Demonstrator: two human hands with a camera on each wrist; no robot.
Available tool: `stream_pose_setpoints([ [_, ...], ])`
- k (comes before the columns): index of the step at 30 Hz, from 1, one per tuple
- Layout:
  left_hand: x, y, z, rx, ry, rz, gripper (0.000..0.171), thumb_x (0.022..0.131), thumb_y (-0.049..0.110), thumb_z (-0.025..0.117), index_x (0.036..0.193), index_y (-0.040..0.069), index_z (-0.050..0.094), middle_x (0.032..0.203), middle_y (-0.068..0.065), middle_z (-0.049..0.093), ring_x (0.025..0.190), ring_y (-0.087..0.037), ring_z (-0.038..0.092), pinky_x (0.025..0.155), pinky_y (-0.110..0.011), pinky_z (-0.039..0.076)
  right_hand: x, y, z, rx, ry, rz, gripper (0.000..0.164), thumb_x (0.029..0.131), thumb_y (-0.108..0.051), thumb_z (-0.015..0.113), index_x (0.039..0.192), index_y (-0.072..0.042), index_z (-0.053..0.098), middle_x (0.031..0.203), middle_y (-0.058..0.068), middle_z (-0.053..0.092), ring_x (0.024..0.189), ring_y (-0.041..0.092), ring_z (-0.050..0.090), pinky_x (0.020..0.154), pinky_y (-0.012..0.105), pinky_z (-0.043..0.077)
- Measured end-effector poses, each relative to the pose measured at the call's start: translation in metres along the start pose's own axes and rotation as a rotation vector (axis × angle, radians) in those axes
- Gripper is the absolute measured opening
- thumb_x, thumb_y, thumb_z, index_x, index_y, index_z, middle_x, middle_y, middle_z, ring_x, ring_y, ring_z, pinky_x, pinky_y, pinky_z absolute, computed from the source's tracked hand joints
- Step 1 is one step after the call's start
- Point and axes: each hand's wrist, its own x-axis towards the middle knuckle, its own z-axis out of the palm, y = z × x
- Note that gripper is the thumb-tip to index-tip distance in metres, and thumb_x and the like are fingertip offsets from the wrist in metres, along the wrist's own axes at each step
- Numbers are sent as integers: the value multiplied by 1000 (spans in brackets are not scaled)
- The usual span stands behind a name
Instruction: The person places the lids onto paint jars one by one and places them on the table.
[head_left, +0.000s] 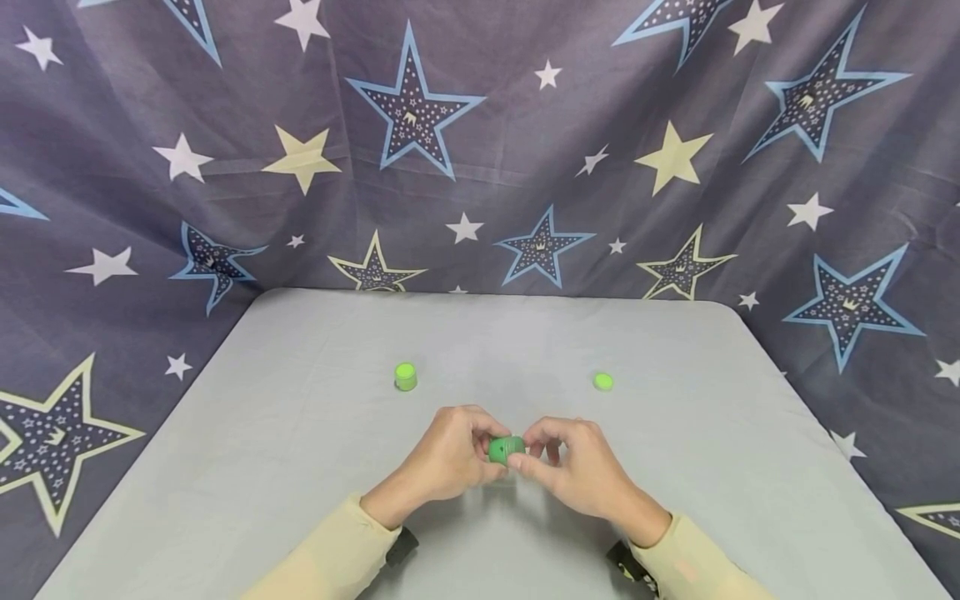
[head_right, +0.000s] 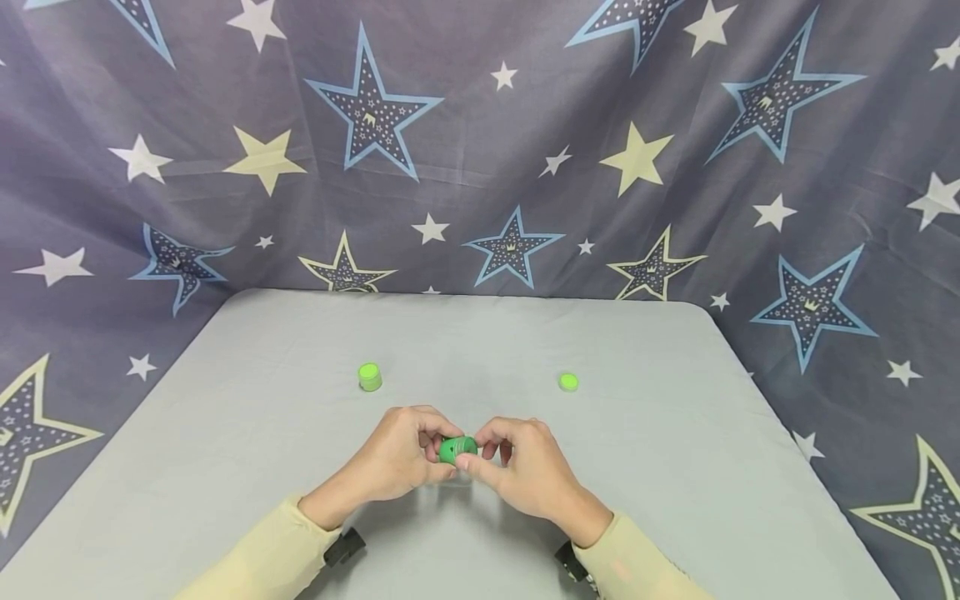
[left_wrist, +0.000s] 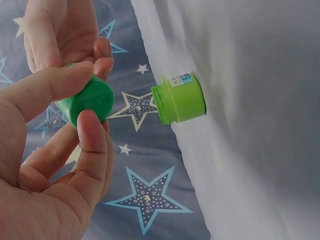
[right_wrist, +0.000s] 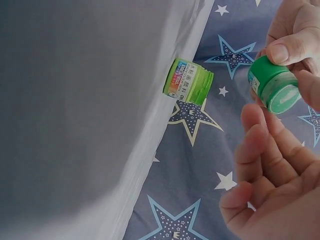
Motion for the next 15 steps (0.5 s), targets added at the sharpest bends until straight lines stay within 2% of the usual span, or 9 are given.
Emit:
stream_pose_setpoints([
  [8, 0, -2, 1, -12, -5, -8, 30, 70, -4, 89, 96, 6, 79, 86, 5, 65, 73, -12, 62, 62, -25, 57, 0, 0, 0, -15, -10, 32, 18, 93, -36, 77, 80, -24, 73, 67, -19, 59, 59, 3, 49, 50, 22, 42],
  [12, 0, -2, 0, -5, -3, -18, 29, 70, -3, 90, 95, 6, 79, 85, 5, 65, 72, -11, 61, 62, -25, 56, 0, 1, 0, -17, 7, 26, 14, 91, -33, 79, 91, -20, 74, 74, -14, 64, 60, 5, 52, 51, 22, 44],
  [15, 0, -1, 0, 0, 1, -17, 28, 70, -3, 90, 94, 7, 79, 84, 5, 64, 71, -11, 60, 61, -24, 55, 0, 2, -1, -8, 18, -8, 27, 85, -27, 86, 106, -18, 72, 85, -9, 69, 63, 9, 58, 52, 24, 46],
])
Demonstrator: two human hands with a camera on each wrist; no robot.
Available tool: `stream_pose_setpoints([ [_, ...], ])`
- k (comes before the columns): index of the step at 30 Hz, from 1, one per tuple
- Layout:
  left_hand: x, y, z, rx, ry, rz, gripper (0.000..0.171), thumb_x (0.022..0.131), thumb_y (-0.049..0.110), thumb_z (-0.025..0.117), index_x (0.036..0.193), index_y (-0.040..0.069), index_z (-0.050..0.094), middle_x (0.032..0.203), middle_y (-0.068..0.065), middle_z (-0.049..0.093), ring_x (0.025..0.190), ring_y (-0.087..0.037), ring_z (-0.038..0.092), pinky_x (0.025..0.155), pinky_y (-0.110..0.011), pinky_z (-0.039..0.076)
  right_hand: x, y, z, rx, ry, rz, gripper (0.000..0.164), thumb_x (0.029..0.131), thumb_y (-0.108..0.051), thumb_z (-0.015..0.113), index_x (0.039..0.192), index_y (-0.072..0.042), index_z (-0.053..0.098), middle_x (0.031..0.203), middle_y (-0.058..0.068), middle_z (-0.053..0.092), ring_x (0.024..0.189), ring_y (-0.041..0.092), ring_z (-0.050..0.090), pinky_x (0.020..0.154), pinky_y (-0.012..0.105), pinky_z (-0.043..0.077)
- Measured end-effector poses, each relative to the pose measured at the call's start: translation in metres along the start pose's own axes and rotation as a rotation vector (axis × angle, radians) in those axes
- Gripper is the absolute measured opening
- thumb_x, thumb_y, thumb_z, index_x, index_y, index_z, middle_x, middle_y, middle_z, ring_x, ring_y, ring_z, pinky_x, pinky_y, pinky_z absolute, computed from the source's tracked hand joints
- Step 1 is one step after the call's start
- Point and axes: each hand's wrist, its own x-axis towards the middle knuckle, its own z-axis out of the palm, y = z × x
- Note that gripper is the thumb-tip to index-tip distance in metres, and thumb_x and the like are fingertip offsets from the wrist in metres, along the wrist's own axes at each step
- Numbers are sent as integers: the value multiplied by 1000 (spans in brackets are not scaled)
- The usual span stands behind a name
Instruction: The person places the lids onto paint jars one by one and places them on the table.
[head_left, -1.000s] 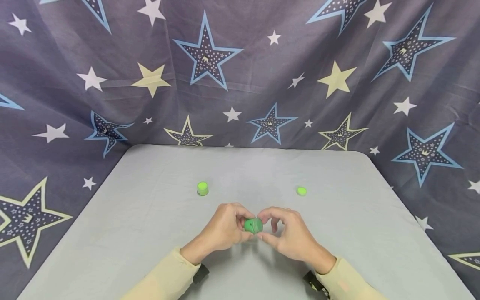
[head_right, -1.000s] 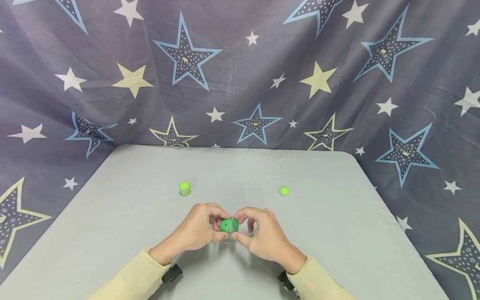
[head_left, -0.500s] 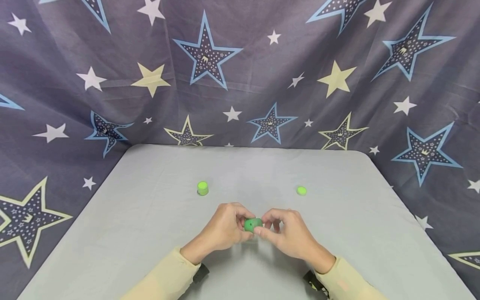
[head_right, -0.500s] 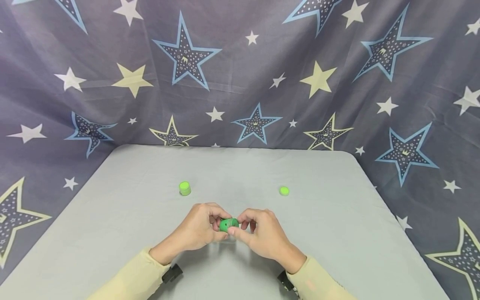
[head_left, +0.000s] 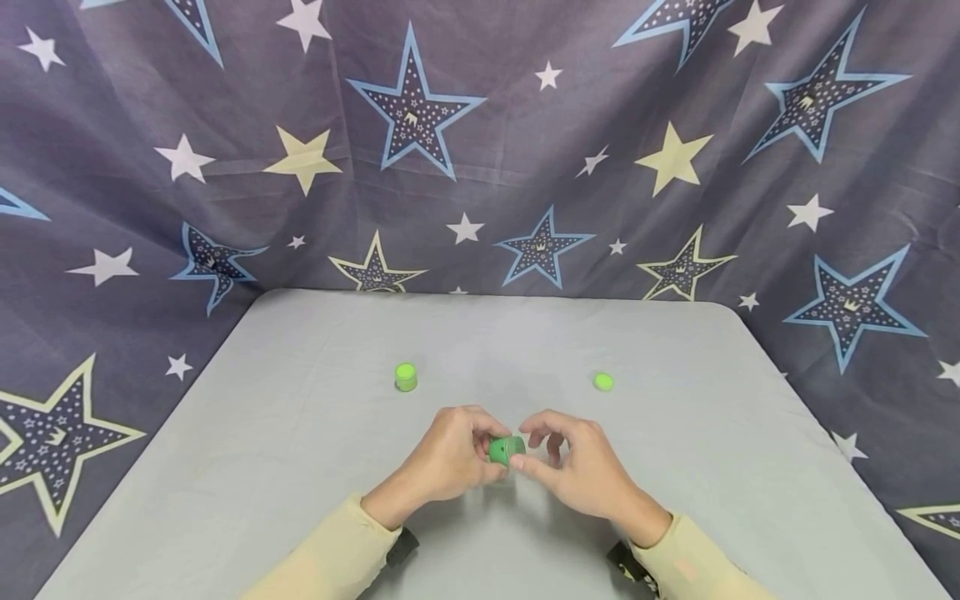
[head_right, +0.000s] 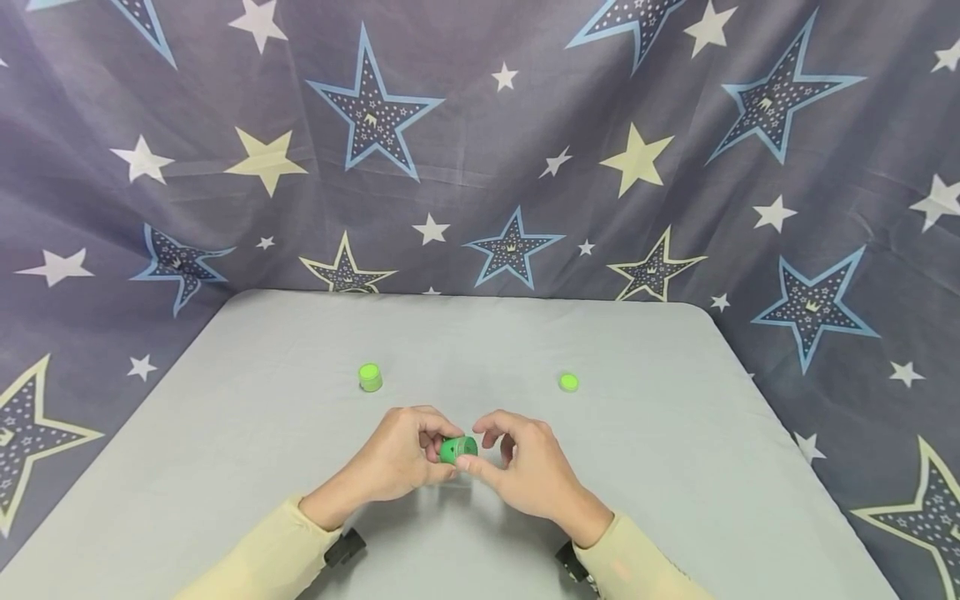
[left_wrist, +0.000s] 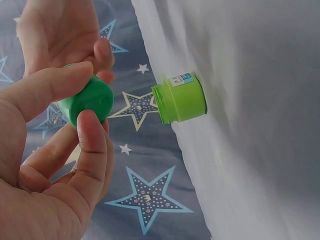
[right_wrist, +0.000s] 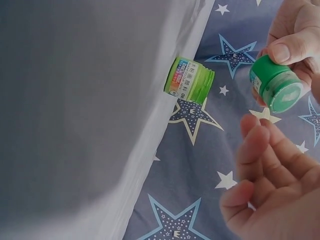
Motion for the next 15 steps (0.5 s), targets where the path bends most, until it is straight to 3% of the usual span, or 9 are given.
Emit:
stream_pose_setpoints([
  [6, 1, -1, 0, 7, 8, 22, 29, 69, -5, 89, 94, 6, 79, 84, 4, 66, 71, -11, 61, 61, -23, 55, -1, 1, -1, 8, -15, -71, 52, 74, -12, 91, 119, -21, 69, 100, -12, 70, 67, 11, 60, 61, 35, 49],
  [15, 0, -1, 1, 8, 9, 16, 31, 68, -5, 90, 95, 6, 80, 85, 4, 65, 71, -11, 61, 62, -24, 56, -1, 0, -1, 13, -22, -93, 54, 70, -2, 92, 116, -23, 71, 103, -14, 70, 68, 11, 61, 66, 39, 48],
])
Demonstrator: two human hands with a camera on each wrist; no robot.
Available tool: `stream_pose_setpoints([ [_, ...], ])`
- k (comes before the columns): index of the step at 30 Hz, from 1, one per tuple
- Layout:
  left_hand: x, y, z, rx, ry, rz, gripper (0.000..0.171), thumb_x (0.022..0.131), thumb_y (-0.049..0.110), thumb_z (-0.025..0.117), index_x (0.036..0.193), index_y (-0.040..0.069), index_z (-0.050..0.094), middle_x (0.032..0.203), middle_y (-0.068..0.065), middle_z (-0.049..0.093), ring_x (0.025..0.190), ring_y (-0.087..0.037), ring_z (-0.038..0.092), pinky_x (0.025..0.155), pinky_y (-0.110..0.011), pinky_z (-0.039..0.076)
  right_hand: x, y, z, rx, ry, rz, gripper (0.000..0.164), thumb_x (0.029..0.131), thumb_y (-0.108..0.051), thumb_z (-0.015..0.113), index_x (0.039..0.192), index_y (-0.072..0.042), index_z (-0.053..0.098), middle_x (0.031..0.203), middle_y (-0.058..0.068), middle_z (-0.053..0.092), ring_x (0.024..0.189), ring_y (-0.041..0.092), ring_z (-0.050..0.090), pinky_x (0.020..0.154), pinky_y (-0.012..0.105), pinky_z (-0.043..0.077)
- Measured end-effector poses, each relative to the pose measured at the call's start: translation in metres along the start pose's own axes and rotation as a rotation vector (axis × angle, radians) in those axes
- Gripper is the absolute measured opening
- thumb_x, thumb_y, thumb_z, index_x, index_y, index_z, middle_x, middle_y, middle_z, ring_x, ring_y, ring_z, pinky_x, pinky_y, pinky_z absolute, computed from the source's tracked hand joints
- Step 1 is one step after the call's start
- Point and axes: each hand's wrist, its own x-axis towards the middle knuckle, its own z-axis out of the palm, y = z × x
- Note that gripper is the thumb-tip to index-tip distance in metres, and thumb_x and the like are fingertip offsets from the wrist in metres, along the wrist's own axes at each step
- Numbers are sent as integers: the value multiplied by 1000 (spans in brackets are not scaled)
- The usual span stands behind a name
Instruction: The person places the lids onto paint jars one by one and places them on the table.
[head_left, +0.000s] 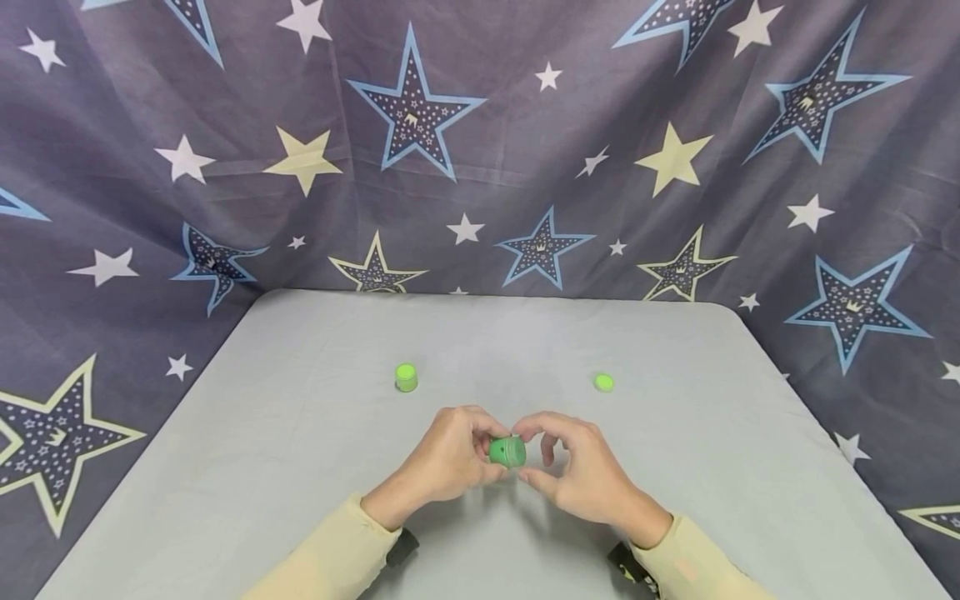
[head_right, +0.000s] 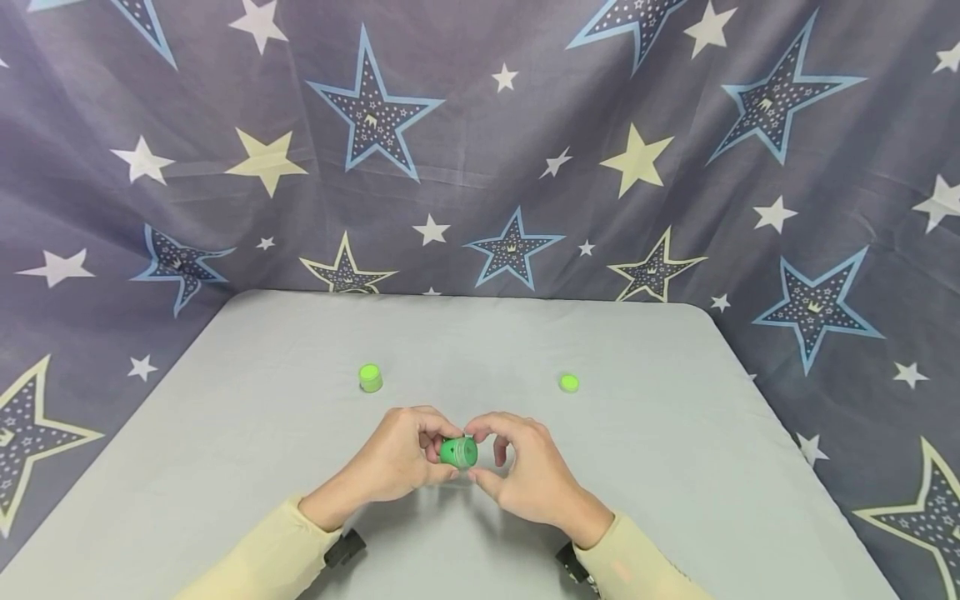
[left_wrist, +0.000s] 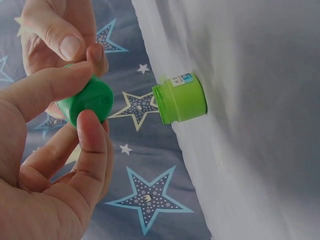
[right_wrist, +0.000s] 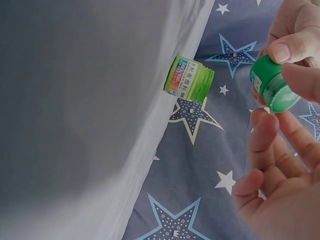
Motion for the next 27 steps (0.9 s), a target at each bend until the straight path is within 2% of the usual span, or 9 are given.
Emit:
stream_pose_setpoints([
  [10, -1, 0, 0, -14, -6, -9, 27, 71, -3, 89, 94, 8, 80, 85, 6, 65, 73, -13, 62, 62, -25, 56, 0, 2, 3, 8, 4, 10, 38, 76, -8, 90, 106, -23, 73, 97, -16, 72, 67, 15, 61, 64, 38, 50],
  [18, -1, 1, 0, -24, -8, -2, 27, 71, -2, 89, 95, 7, 80, 85, 5, 65, 73, -14, 62, 62, -25, 56, 1, 3, 4, -16, 4, 64, 11, 87, -28, 84, 90, -24, 74, 79, -19, 66, 63, 6, 56, 55, 27, 47],
  [27, -2, 1, 0, -20, -12, -6, 30, 70, -4, 89, 97, 5, 79, 88, 5, 65, 74, -13, 62, 63, -25, 57, 1, 2, 4, -16, 4, 103, 16, 91, -35, 79, 80, -26, 73, 68, -20, 61, 57, 5, 49, 47, 21, 40],
])
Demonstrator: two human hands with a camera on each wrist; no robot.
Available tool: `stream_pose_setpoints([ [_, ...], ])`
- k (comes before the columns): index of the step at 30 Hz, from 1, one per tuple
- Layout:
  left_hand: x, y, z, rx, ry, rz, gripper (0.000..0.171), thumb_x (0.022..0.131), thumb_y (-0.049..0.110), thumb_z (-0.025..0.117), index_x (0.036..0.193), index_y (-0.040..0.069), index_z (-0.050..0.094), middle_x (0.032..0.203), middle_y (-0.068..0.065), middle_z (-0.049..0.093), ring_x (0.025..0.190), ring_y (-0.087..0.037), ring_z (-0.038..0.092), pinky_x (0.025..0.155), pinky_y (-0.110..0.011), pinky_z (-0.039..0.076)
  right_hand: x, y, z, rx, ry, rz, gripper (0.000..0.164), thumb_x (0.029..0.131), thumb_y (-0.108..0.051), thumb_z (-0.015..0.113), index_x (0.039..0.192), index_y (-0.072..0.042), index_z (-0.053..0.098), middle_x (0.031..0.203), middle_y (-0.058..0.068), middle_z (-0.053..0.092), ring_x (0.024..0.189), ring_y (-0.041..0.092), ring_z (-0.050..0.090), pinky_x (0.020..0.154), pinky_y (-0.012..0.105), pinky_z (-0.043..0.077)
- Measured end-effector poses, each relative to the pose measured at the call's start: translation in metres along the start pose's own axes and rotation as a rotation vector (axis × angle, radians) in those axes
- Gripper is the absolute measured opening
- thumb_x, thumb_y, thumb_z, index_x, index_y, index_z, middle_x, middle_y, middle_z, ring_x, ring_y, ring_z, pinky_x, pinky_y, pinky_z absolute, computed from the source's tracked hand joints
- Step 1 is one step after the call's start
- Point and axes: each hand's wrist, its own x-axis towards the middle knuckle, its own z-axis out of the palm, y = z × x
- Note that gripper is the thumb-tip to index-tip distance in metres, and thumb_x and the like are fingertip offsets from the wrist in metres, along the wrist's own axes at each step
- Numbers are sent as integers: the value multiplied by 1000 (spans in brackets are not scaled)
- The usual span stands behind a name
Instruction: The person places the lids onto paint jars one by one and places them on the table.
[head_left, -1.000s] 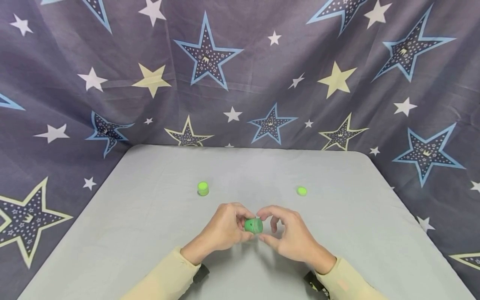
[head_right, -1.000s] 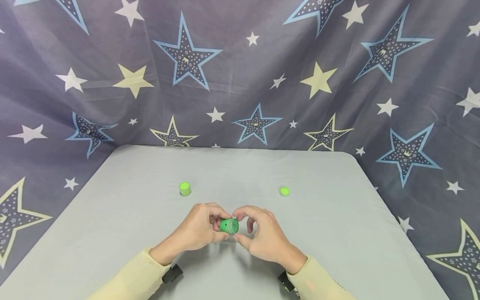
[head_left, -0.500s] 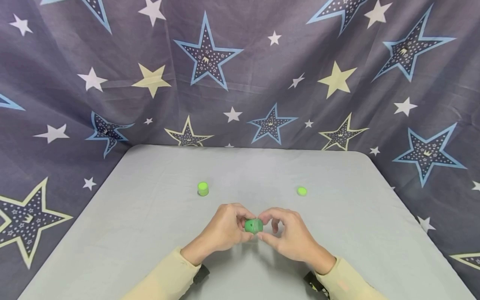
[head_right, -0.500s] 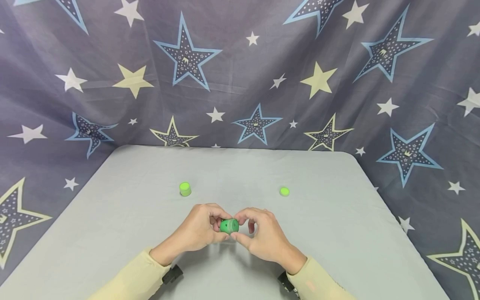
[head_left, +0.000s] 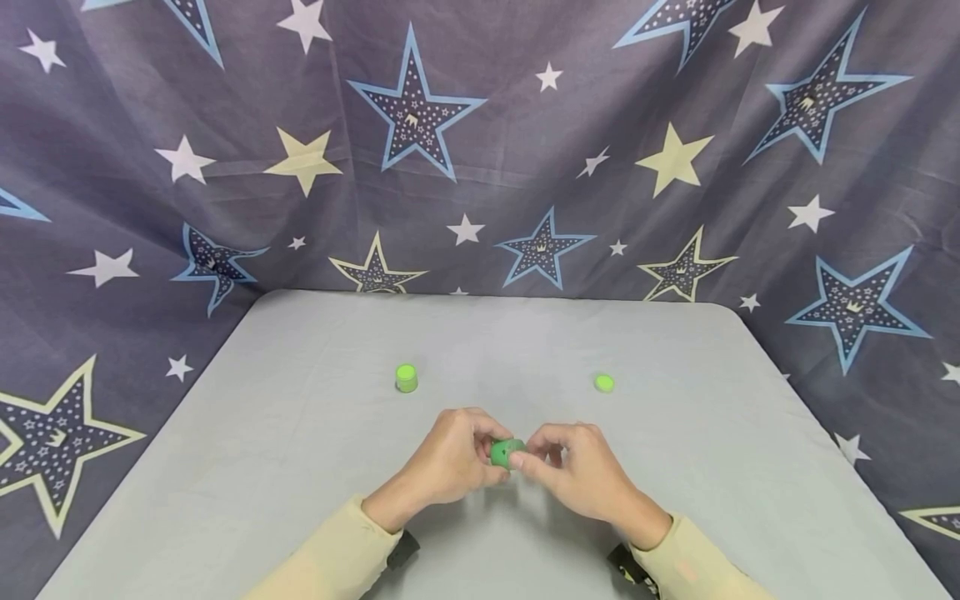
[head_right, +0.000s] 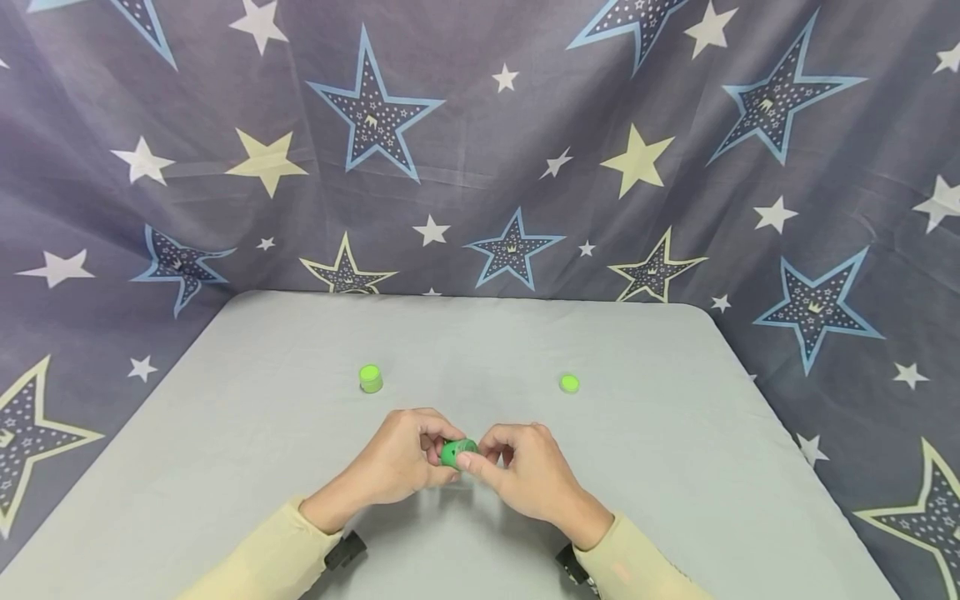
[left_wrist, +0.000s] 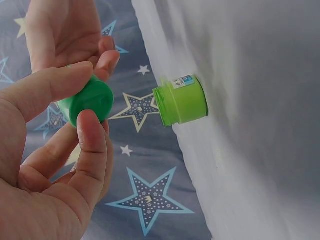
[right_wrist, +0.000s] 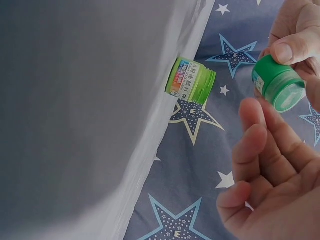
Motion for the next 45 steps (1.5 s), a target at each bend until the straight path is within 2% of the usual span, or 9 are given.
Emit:
stream_pose_setpoints([
  [5, 0, 0, 0, 5, 3, 4, 29, 70, -3, 89, 97, 6, 79, 87, 5, 65, 73, -12, 62, 62, -25, 57, 0, 0, -1, -7, 14, 3, 13, 88, -32, 83, 88, -24, 73, 76, -16, 65, 60, 7, 54, 50, 24, 44],
  [9, 1, 0, -1, 5, 5, 4, 28, 70, -4, 89, 95, 6, 79, 85, 4, 65, 72, -11, 61, 62, -24, 56, -1, 0, -2, -5, 33, -42, 29, 80, -23, 89, 104, -18, 73, 91, -13, 69, 66, 11, 60, 60, 34, 50],
  [12, 1, 0, -1, 7, 9, 5, 29, 69, -5, 89, 94, 6, 79, 85, 4, 65, 71, -11, 61, 62, -24, 56, -2, 1, -3, 7, 35, -97, 43, 75, -15, 91, 113, -17, 71, 99, -12, 70, 69, 11, 61, 67, 39, 50],
  [19, 1, 0, 0, 23, 16, 16, 30, 68, -7, 89, 94, 5, 79, 84, 3, 66, 72, -11, 60, 62, -25, 56, -2, 0, -4, 24, 18, -133, 52, 72, -7, 91, 116, -24, 70, 100, -14, 69, 71, 9, 61, 70, 40, 48],
  [28, 1, 0, 0, 6, 11, 9, 29, 69, -8, 88, 93, 7, 80, 83, 4, 65, 71, -11, 60, 61, -23, 55, -3, 0, -3, 12, 18, -121, 43, 74, -7, 90, 109, -25, 72, 99, -16, 70, 70, 8, 59, 70, 40, 45],
  [40, 1, 0, -1, 4, 8, 4, 28, 71, -3, 89, 95, 7, 80, 86, 5, 65, 72, -11, 61, 61, -24, 56, 0, 1, -1, -30, 28, -62, 19, 82, -21, 86, 95, -23, 73, 83, -18, 67, 66, 9, 58, 68, 41, 45],
  [45, 1, 0, 0, -1, 9, 1, 29, 70, -3, 90, 95, 7, 80, 86, 5, 66, 73, -13, 62, 61, -25, 56, 1, 1, -1, -34, 26, -30, 12, 86, -27, 84, 87, -25, 72, 76, -22, 63, 64, 9, 58, 66, 38, 45],
])
